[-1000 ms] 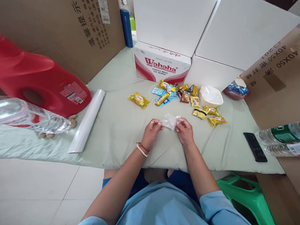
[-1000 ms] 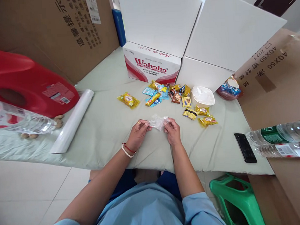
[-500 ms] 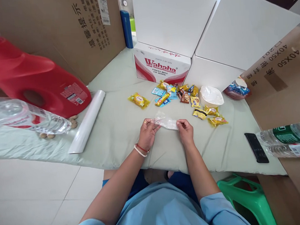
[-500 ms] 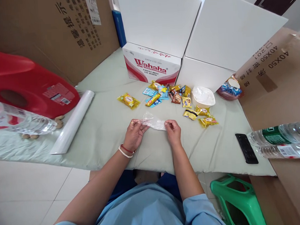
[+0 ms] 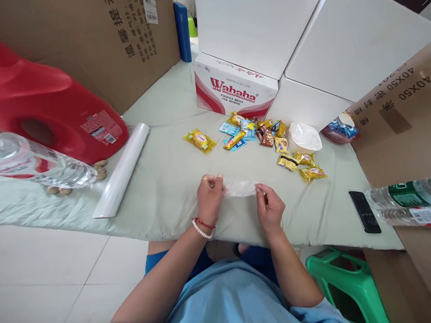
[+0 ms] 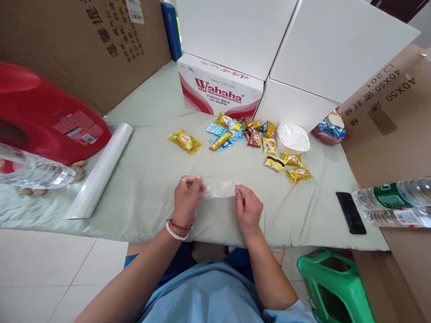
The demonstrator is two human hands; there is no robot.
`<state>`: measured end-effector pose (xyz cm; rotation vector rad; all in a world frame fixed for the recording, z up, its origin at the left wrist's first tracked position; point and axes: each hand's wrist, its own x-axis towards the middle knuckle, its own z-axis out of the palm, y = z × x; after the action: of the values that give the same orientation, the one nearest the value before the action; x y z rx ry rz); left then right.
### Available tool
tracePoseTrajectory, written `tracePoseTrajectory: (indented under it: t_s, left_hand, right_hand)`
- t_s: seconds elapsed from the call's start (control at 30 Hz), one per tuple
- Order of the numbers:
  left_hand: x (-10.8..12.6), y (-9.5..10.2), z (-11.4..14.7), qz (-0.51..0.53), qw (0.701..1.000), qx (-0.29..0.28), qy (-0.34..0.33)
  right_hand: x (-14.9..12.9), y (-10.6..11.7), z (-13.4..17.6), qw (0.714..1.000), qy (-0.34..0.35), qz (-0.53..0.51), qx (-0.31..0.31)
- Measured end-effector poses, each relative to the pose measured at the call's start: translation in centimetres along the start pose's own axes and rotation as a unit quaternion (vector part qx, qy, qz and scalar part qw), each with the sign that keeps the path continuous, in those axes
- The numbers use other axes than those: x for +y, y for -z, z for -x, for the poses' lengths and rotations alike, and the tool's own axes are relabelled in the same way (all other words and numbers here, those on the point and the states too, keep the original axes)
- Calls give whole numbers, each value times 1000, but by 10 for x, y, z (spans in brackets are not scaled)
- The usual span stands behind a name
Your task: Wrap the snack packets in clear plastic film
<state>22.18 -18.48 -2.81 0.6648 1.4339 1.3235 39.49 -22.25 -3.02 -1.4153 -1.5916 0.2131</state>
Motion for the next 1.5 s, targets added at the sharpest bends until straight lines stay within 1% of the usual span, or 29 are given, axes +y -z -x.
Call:
tracePoseTrajectory:
  t_s: [0.07, 0.1, 0.13, 0.17, 0.2, 0.23, 0.27, 0.3, 0.33, 0.37, 0.4, 0.43, 0.47, 0.5, 0.53, 0.57, 0.63, 0.73, 0.8, 0.87, 0.97, 1.03, 1.1, 1.17, 1.23, 1.3, 1.37, 1.43, 1.5]
  left_hand:
    - [6, 6, 17, -30, 990, -105, 93]
    - [8, 9, 25, -31, 984, -129, 122]
    - [11, 14, 32, -35, 985, -118, 117]
    - [14, 19, 38, -49, 993, -77, 78]
    - [16, 24, 43, -71, 997, -22, 14]
    - [17, 30, 48, -96, 994, 27, -51]
    - [19, 35, 53, -117, 988, 47, -93]
    - [19, 40, 58, -128, 987, 26, -99]
    - [19, 43, 63, -126, 989, -36, -66]
    - [19, 44, 68, -112, 986, -125, -2]
    - [18, 43, 72, -86, 967, -224, 81]
    - [17, 40, 77, -50, 937, -306, 164]
    - [16, 36, 80, -5, 905, -356, 233]
    - [15, 30, 82, 47, 882, -374, 281]
    - [14, 24, 82, 103, 871, -368, 308]
    - [12, 18, 80, 153, 870, -346, 316]
    - [10, 9, 73, 222, 887, -285, 287]
    - [5, 4, 60, 230, 926, -201, 221]
    - [2, 4, 54, 220, 942, -160, 196]
    - [0, 6, 51, 211, 952, -131, 178]
    - [-1, 8, 53, 187, 965, -109, 150]
    - [0, 7, 57, 173, 967, -116, 149]
    - [3, 5, 62, 165, 964, -141, 155]
    - [6, 4, 66, 163, 959, -167, 164]
    - [9, 3, 68, 166, 955, -177, 172]
    - [10, 5, 67, 165, 959, -158, 168]
    - [8, 8, 63, 142, 971, -121, 151]
    - [6, 12, 56, 100, 983, -90, 126]
    - [4, 16, 47, 55, 990, -78, 103]
  right_hand:
    - [-9, -4, 11, 998, 61, 10, -13]
    - [-12, -5, 14, 996, 81, 13, -18]
    - [-13, -6, 15, 996, 92, 17, -17]
    - [-12, -5, 15, 996, 91, 23, -10]
    - [-10, -3, 12, 996, 83, 31, 2]
    - [-7, 0, 9, 997, 70, 41, 17]
    - [-3, 5, 4, 997, 56, 49, 31]
    - [0, 9, -1, 996, 45, 56, 44]
    - [3, 14, -5, 996, 41, 60, 54]
    - [4, 18, -8, 995, 42, 61, 64]
    - [2, 21, -9, 994, 49, 61, 74]
    - [-1, 23, -8, 993, 59, 61, 81]
    - [-6, 24, -4, 992, 70, 63, 84]
    - [-12, 24, 1, 991, 83, 64, 81]
    - [-18, 23, 9, 991, 97, 62, 69]
    - [-25, 22, 17, 991, 112, 57, 47]
    - [-35, 18, 36, 989, 146, 35, -7]
    - [-40, 14, 59, 981, 179, -3, -78]
    - [-39, 16, 66, 979, 165, -36, -116]
    - [-37, 22, 65, 982, 119, -71, -127]
    - [-34, 31, 53, 993, 33, -80, -81]
    - [-30, 31, 41, 996, -15, -59, -65]
    - [-24, 26, 31, 994, -62, -43, -74]
    - [-17, 19, 24, 988, -113, -51, -90]
    - [-12, 12, 21, 978, -156, -86, -106]
    - [-10, 11, 19, 966, -190, -129, -118]
    - [-9, 14, 16, 952, -222, -172, -119]
    - [-6, 21, 11, 939, -253, -210, -104]
    - [1, 32, 4, 927, -281, -235, -74]
